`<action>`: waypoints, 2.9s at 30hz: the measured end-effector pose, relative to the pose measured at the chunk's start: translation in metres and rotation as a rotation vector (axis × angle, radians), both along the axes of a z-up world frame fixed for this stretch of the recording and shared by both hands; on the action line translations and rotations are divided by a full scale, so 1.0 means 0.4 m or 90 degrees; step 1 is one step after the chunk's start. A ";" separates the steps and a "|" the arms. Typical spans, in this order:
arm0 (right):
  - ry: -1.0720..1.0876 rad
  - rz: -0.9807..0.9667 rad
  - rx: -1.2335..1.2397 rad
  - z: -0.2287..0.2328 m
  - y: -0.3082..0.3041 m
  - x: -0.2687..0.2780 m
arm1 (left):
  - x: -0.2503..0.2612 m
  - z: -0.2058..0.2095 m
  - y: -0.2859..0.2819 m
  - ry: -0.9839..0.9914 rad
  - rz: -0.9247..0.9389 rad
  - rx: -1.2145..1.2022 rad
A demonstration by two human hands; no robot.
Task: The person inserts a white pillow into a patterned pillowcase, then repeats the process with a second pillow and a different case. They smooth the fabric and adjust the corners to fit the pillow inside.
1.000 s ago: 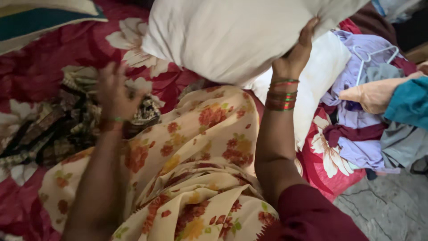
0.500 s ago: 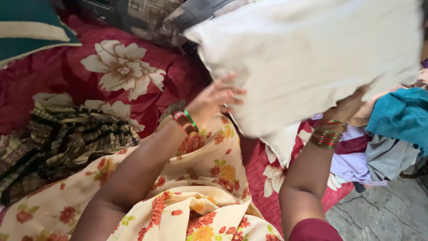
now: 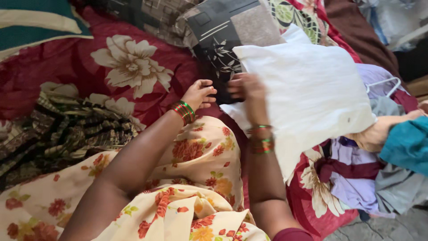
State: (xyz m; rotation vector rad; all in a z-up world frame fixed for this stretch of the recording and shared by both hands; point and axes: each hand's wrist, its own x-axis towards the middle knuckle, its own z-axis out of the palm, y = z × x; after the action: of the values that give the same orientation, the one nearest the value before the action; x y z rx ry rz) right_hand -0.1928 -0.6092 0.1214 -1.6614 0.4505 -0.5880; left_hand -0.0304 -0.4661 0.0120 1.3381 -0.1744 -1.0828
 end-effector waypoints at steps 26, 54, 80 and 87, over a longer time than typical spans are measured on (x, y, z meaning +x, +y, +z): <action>0.213 -0.103 -0.733 -0.117 0.026 0.187 | -0.021 -0.071 0.355 0.165 0.213 -0.170; -0.090 0.248 0.283 -0.206 0.311 0.669 | 0.120 0.303 0.587 -1.021 0.408 0.312; -0.228 -0.130 0.663 -0.448 -0.304 0.782 | 0.255 0.184 0.031 -1.091 0.003 0.284; -0.421 -0.182 0.615 -0.226 -0.340 0.754 | 0.217 0.167 0.074 -1.032 -0.123 0.293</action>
State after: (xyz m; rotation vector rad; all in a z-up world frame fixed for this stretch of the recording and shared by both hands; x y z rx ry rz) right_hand 0.1088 -0.7453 0.0310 -0.4399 0.3839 -0.8987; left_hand 0.0564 -0.4365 0.0787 2.3757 -1.3013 0.0997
